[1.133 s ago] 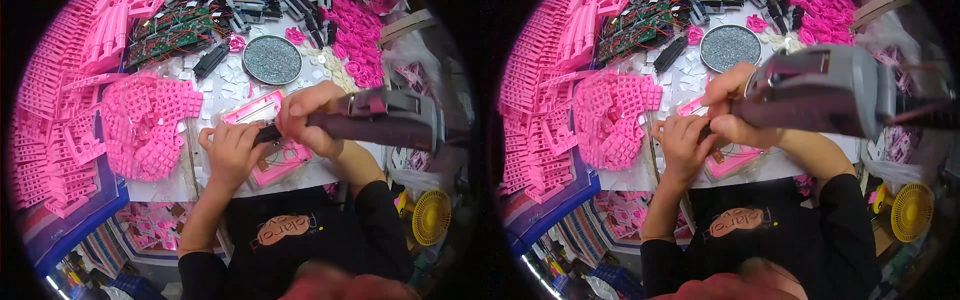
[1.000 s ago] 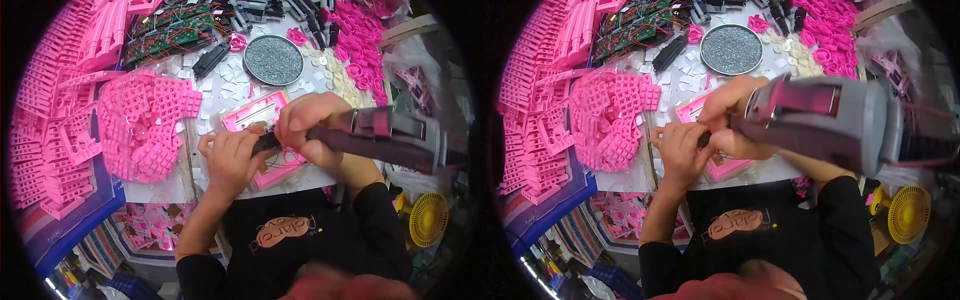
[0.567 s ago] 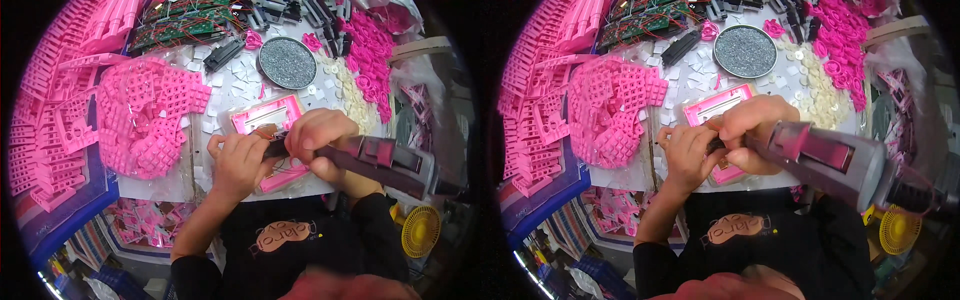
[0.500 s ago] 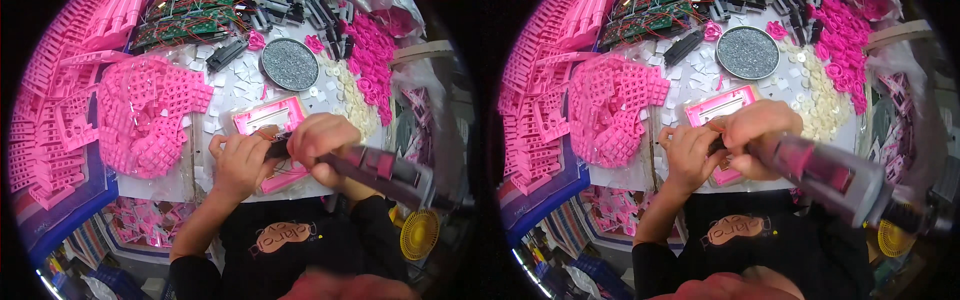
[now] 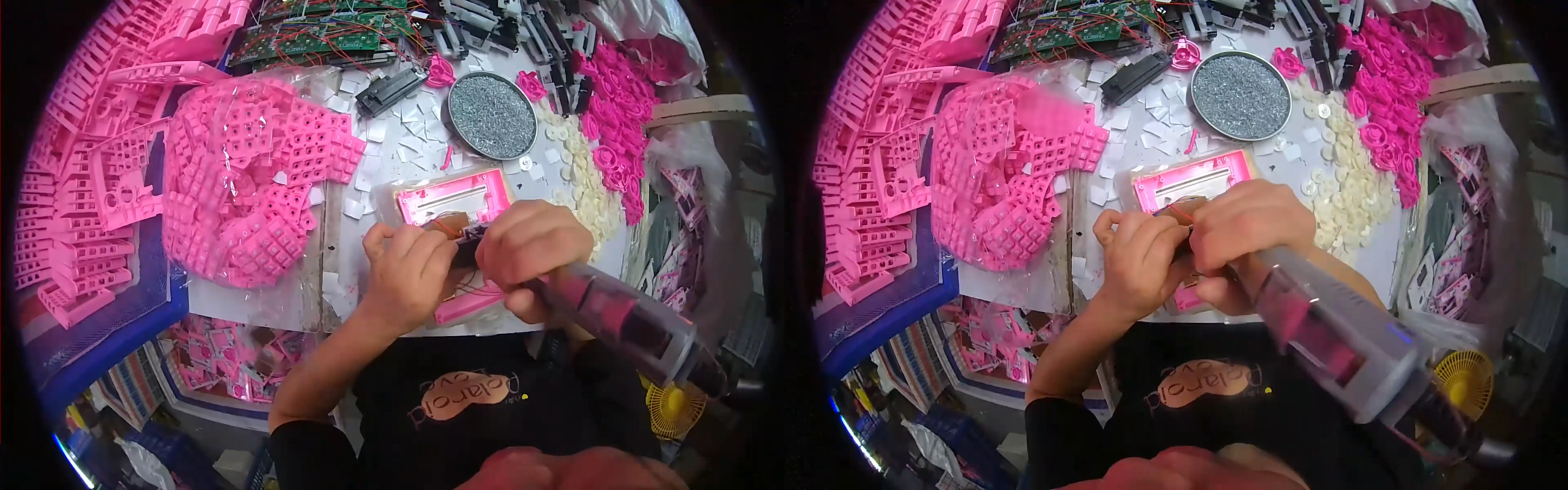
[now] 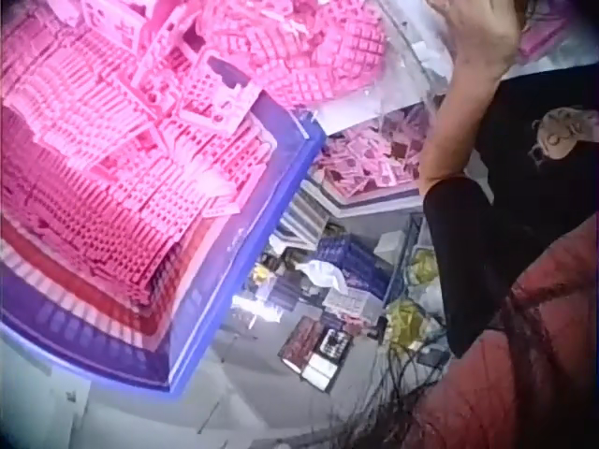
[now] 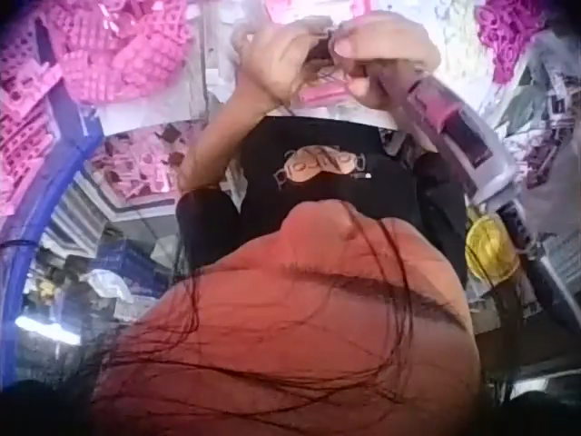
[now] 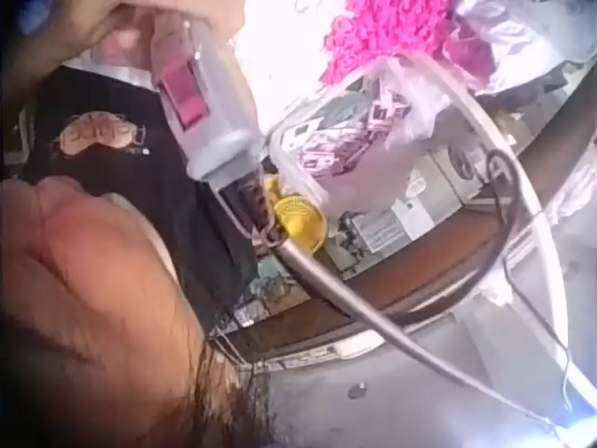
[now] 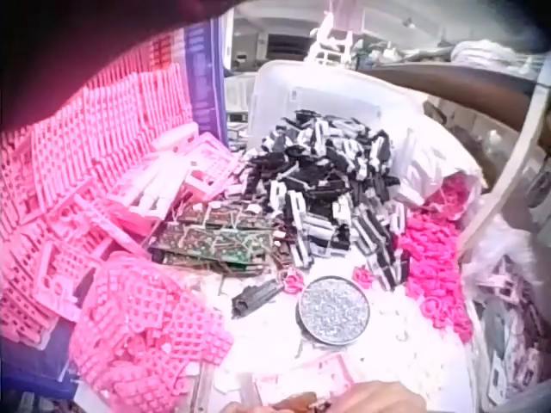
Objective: Assembling electronic components into a pink plastic frame using an electric screwdriver.
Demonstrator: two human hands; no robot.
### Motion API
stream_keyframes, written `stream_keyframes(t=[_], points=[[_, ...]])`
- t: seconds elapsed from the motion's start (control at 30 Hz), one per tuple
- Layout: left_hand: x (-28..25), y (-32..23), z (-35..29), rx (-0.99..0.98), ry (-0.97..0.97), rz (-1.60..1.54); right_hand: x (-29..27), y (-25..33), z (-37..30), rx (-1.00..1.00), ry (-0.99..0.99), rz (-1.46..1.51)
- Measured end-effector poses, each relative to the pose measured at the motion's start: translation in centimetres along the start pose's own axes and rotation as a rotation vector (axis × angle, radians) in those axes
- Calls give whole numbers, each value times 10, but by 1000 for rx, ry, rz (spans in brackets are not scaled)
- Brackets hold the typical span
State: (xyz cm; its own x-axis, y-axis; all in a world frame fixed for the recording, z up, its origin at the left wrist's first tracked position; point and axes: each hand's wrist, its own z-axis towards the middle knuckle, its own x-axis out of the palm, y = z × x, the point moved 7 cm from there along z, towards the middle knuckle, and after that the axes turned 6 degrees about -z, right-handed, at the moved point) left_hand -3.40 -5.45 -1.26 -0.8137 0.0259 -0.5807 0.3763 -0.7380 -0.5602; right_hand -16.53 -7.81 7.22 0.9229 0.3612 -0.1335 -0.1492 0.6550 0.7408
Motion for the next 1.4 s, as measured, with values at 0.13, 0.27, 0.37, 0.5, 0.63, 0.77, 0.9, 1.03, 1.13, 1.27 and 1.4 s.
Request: stream_keyframes(t=[0.13, 0.27, 0.37, 0.5, 0.63, 0.77, 0.9, 1.03, 1.13, 1.27, 1.4], points=[[-1, -1, -1, -7, -9, -24, -1, -8, 4, 51, 59, 75], [-6, -7, 3, 5, 32, 9, -20, -16, -6, 290, 53, 230], [-7, -7, 4, -4, 39, 9, -38, -26, -22, 489, -43, 196], [-7, -2, 0, -33, 60, 18, -70, -23, -53, 796, 48, -237], [-6, -3, 4, -41, 93, 54, -54, -6, -55, 491, 358, -771], [-5, -2, 11, -40, 83, 50, -40, -18, -67, 420, 380, -794], [-2, 10, 10, -132, 158, 11, -37, -22, -69, 232, 391, -799], [3, 28, -11, -320, 5, -265, -59, -46, -45, 481, 322, -582], [9, 30, -23, -351, 10, -338, -61, -72, -31, 836, 396, -434], [1, 8, -11, -292, 46, -9, -62, -98, -22, 1283, 648, -311], [0, 9, -12, -268, 17, -30, -67, -98, -17, 997, 708, -428]])
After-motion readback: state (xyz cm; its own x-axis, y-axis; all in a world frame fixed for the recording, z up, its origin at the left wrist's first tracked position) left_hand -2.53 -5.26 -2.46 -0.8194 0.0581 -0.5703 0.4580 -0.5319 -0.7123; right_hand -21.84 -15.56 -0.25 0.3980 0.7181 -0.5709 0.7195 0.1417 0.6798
